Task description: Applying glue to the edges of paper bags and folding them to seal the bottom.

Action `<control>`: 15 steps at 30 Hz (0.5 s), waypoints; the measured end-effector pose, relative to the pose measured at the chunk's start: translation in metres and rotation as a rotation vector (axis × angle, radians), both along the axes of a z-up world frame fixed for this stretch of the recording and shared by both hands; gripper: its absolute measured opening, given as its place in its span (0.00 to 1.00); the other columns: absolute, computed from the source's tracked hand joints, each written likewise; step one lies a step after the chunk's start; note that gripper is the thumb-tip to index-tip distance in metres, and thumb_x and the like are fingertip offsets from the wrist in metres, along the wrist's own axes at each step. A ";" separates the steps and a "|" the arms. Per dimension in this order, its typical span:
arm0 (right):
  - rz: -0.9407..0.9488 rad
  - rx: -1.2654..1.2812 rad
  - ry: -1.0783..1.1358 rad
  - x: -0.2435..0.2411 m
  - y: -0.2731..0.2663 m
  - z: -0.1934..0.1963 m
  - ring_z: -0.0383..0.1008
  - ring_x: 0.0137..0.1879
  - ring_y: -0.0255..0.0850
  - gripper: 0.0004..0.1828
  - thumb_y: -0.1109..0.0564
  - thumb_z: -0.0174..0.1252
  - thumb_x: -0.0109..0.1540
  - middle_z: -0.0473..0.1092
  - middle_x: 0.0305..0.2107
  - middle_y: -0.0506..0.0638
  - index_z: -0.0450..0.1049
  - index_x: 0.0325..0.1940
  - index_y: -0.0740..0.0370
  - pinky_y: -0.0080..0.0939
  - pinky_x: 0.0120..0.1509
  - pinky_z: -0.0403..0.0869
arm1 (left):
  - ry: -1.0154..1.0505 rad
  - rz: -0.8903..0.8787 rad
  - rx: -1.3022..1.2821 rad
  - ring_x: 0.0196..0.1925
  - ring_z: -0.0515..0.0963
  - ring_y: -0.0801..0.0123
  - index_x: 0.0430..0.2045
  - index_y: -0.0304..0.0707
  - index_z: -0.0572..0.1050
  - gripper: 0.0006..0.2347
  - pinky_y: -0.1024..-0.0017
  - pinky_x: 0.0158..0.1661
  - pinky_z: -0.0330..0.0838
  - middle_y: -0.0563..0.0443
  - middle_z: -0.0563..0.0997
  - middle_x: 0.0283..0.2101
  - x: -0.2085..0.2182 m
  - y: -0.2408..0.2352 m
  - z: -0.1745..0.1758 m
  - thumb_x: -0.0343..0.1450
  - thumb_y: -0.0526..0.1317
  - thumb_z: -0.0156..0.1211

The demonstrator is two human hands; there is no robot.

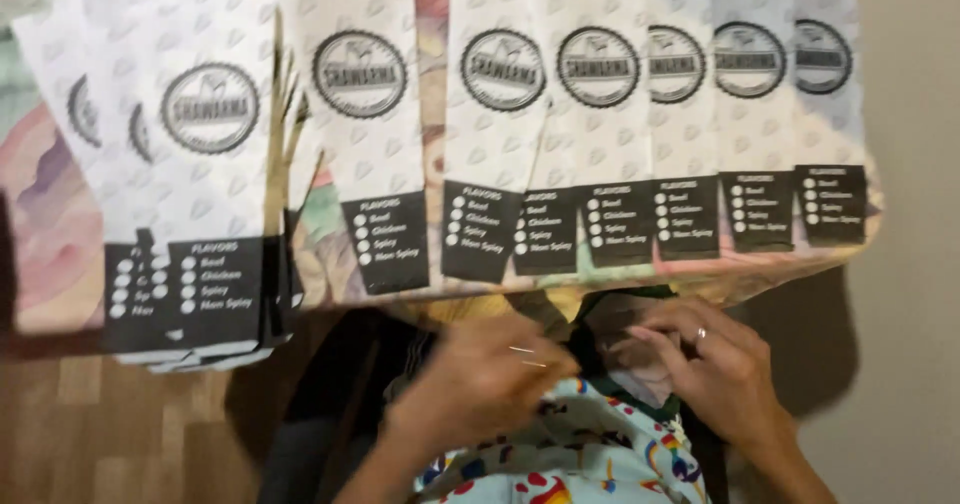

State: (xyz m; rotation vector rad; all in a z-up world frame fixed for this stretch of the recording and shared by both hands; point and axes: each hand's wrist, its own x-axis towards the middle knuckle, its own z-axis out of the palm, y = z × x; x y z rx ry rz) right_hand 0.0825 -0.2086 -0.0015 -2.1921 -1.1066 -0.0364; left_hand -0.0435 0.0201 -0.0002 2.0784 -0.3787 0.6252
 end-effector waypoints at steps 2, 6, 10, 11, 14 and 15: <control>0.086 0.092 -0.053 -0.007 0.029 0.015 0.79 0.41 0.37 0.04 0.62 0.66 0.60 0.78 0.37 0.51 0.78 0.38 0.63 0.34 0.52 0.76 | -0.073 0.162 0.039 0.23 0.67 0.61 0.24 0.36 0.69 0.10 0.63 0.25 0.60 0.51 0.69 0.23 -0.008 0.028 0.022 0.73 0.33 0.65; 0.427 0.269 -0.165 -0.004 0.084 0.029 0.78 0.51 0.57 0.14 0.70 0.60 0.64 0.72 0.50 0.66 0.74 0.55 0.72 0.52 0.57 0.78 | -0.092 0.410 0.164 0.32 0.76 0.53 0.26 0.27 0.73 0.08 0.62 0.36 0.74 0.40 0.76 0.34 -0.016 0.057 0.043 0.73 0.33 0.62; 0.552 0.209 -0.137 -0.001 0.112 0.038 0.76 0.54 0.63 0.15 0.71 0.58 0.66 0.69 0.52 0.71 0.68 0.57 0.78 0.54 0.59 0.78 | -0.044 0.324 0.212 0.58 0.79 0.40 0.42 0.18 0.75 0.06 0.53 0.56 0.76 0.29 0.78 0.52 -0.018 0.064 0.035 0.74 0.27 0.58; 0.551 0.167 -0.145 -0.001 0.115 0.038 0.76 0.54 0.61 0.15 0.70 0.58 0.66 0.69 0.52 0.70 0.69 0.56 0.77 0.53 0.60 0.77 | -0.032 0.285 0.210 0.60 0.78 0.39 0.46 0.18 0.72 0.07 0.50 0.60 0.73 0.26 0.76 0.54 -0.017 0.065 0.031 0.76 0.26 0.52; 0.561 0.109 -0.160 0.002 0.120 0.034 0.76 0.54 0.59 0.14 0.68 0.59 0.66 0.70 0.52 0.69 0.70 0.55 0.77 0.52 0.60 0.76 | 0.032 0.246 0.211 0.61 0.74 0.37 0.52 0.16 0.69 0.10 0.48 0.65 0.69 0.23 0.72 0.57 -0.015 0.066 0.023 0.78 0.26 0.46; 0.565 0.098 -0.167 0.003 0.121 0.033 0.76 0.53 0.60 0.14 0.68 0.60 0.65 0.70 0.51 0.69 0.71 0.53 0.79 0.53 0.59 0.77 | 0.083 0.239 0.221 0.61 0.73 0.35 0.53 0.14 0.68 0.12 0.48 0.67 0.68 0.22 0.71 0.58 -0.015 0.066 0.021 0.77 0.25 0.45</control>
